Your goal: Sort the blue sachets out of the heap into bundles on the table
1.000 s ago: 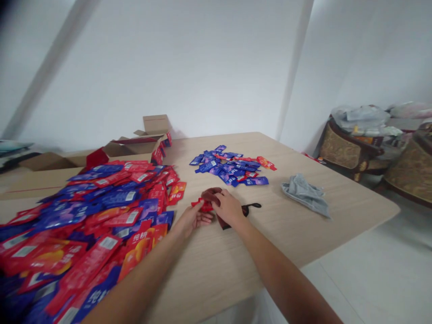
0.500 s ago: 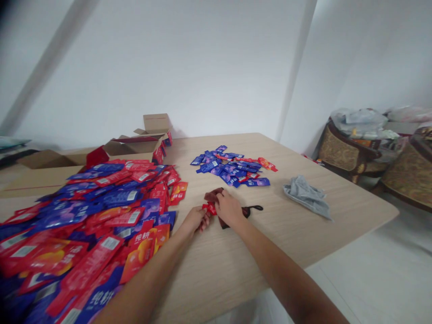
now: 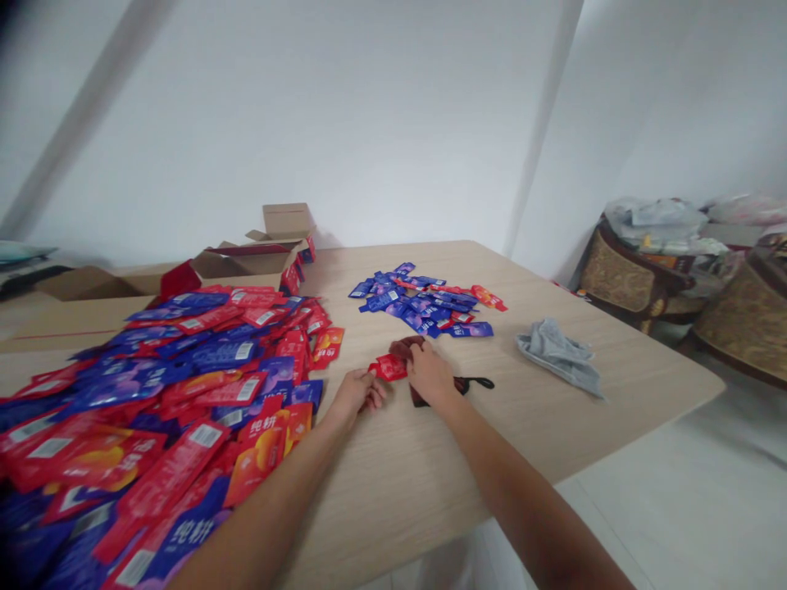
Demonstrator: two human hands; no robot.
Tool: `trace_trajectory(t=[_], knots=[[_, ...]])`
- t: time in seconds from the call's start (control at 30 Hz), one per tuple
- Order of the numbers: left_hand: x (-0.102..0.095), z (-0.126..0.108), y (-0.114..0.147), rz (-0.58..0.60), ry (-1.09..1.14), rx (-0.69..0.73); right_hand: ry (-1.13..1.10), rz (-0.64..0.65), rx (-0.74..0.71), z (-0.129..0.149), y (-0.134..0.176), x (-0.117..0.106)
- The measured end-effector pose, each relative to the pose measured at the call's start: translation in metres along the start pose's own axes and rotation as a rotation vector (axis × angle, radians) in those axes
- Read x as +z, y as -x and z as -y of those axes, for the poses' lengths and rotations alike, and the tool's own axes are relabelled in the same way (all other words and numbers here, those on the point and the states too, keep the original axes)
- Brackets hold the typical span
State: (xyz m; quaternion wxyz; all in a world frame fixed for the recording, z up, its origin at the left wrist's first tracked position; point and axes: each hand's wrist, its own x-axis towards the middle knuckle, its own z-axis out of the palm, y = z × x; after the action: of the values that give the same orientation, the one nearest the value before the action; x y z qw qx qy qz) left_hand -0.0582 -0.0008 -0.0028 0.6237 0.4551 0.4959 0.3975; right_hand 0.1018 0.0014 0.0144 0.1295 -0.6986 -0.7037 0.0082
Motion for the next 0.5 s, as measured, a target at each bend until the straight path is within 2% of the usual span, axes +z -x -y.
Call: trace_trajectory(t=[0.07,0.17,0.33,0.4,0.5], knots=[[-0.004,-0.003,0.003,-0.016,0.020,0.065,-0.009,-0.020,0.105,-0.021,-0.009,-0.002],[-0.011,-0.009,0.004,0.015,0.076,0.157,-0.141,-0.083,0.165,-0.045,-0.017,-0.002],[-0.017,-0.011,-0.005,0.080,0.141,0.243,-0.420,-0.275,0.260,-0.063,-0.024,-0.001],[-0.017,-0.008,-0.009,0.061,0.121,0.229,-0.461,-0.318,0.234,-0.061,-0.024,-0.003],[-0.014,-0.001,-0.011,-0.012,0.025,0.233,-0.446,-0.279,0.060,-0.039,-0.013,-0.006]])
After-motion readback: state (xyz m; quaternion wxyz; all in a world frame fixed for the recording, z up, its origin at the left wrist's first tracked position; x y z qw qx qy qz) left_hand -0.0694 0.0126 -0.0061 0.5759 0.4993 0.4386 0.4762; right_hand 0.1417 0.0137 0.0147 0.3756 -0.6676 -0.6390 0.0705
